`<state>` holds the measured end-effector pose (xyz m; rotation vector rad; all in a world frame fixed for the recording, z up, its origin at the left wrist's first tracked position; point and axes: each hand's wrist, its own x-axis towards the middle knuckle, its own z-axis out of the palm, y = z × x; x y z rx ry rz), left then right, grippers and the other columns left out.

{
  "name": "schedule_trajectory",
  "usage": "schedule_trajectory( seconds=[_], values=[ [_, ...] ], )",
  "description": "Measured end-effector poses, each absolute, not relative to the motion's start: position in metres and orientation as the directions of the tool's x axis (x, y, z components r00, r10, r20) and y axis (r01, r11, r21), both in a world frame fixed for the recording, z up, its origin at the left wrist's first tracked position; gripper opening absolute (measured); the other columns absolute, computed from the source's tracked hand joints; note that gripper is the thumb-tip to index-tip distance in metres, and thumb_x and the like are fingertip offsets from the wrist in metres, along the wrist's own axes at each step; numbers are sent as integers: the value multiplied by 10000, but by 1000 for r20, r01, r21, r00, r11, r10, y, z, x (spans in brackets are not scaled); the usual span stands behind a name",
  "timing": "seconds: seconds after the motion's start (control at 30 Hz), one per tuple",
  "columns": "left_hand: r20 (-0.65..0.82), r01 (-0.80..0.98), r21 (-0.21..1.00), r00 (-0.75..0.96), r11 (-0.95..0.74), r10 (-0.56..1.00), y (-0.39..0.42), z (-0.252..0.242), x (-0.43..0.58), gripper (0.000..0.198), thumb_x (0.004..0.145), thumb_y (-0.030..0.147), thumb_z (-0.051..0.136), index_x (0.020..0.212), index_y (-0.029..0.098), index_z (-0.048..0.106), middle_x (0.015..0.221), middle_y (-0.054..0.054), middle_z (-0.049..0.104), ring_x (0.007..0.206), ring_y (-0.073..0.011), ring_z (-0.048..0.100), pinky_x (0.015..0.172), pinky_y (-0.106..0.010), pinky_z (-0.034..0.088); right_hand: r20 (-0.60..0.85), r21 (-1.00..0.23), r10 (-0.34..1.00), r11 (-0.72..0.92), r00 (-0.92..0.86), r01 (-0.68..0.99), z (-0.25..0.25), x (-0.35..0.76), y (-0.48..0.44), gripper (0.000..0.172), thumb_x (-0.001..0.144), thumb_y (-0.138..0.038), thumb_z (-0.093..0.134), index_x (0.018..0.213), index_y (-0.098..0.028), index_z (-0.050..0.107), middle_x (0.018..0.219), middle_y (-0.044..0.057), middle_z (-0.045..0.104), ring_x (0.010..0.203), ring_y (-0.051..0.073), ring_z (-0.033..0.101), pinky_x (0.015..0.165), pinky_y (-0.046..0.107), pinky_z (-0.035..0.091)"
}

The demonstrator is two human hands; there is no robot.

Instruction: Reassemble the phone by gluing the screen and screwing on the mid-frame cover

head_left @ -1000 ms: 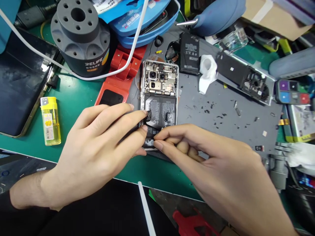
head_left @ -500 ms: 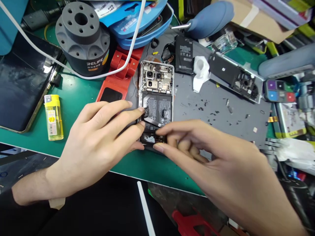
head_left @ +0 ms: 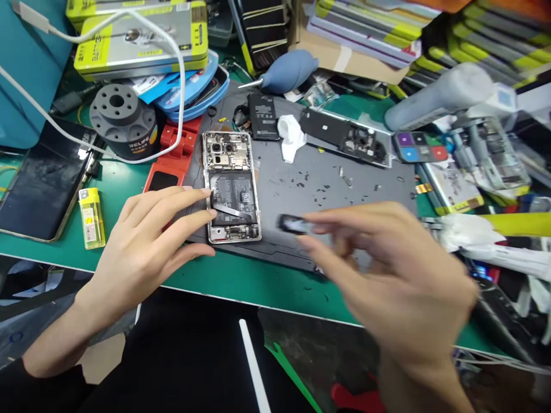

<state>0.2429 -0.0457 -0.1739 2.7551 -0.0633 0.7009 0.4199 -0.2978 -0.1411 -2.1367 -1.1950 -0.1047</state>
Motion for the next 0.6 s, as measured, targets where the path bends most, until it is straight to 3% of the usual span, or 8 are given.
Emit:
schedule_trajectory(
  seconds=[0.1, 0.2, 0.3, 0.37, 0.5, 0.6],
  values=[
    [522, -90, 323, 847, -942, 98, -47, -174, 236, 287, 1059, 276, 837, 1335, 289, 758, 1382, -72, 815, 1312, -319, 782, 1128, -563, 640, 429, -532, 566, -472, 704, 704, -148, 442, -351, 211, 983, -215, 888, 1172, -284, 825, 905, -5, 726, 733, 136, 627, 628, 317, 490],
    [546, -43, 254, 831, -966, 107, -43, -181, 230, 305, 1035, 221, 843, 1292, 380, 807, 1275, 11, 847, 1191, -329, 807, 1021, -614, 641, 352, -506, 556, -564, 753, 653, -161, 453, -398, 148, 1052, -270, 809, 1200, -272, 805, 961, 0, 732, 703, 123, 613, 637, 308, 503],
    [554, -31, 255, 824, -966, 120, -38, -186, 229, 256, 1033, 315, 828, 1270, 412, 837, 1204, 20, 851, 1099, -331, 828, 883, -634, 660, 288, -493, 570, -600, 770, 629, -172, 451, -422, 160, 1083, -252, 759, 1237, -268, 800, 1005, 10, 715, 744, 122, 608, 675, 302, 533],
    [509, 27, 314, 839, -949, 192, -44, -184, 232, 200, 1109, 408, 711, 1267, 391, 833, 1225, 23, 831, 1209, -327, 817, 913, -686, 665, 296, -477, 562, -614, 773, 629, -176, 446, -426, 252, 1088, -219, 744, 1325, -288, 795, 1051, 20, 709, 756, 120, 598, 670, 294, 536],
    [555, -51, 343, 816, -938, 159, -85, -175, 245, 555, 1139, 739, 465, 1093, 336, 843, 1143, 9, 833, 1410, -361, 747, 864, -723, 657, 412, -304, 638, -577, 651, 758, -178, 430, -419, 473, 1078, -198, 771, 1529, -331, 719, 1185, 55, 735, 866, 145, 700, 758, 304, 630],
    [527, -102, 338, 844, -935, 98, -120, -173, 256, 642, 1082, 858, 458, 1037, 343, 840, 1117, -10, 837, 1444, -365, 724, 880, -709, 667, 422, -205, 738, -489, 527, 848, -180, 424, -409, 450, 1033, -233, 851, 1469, -273, 745, 1208, 68, 773, 997, 195, 788, 834, 330, 696]
  ],
)
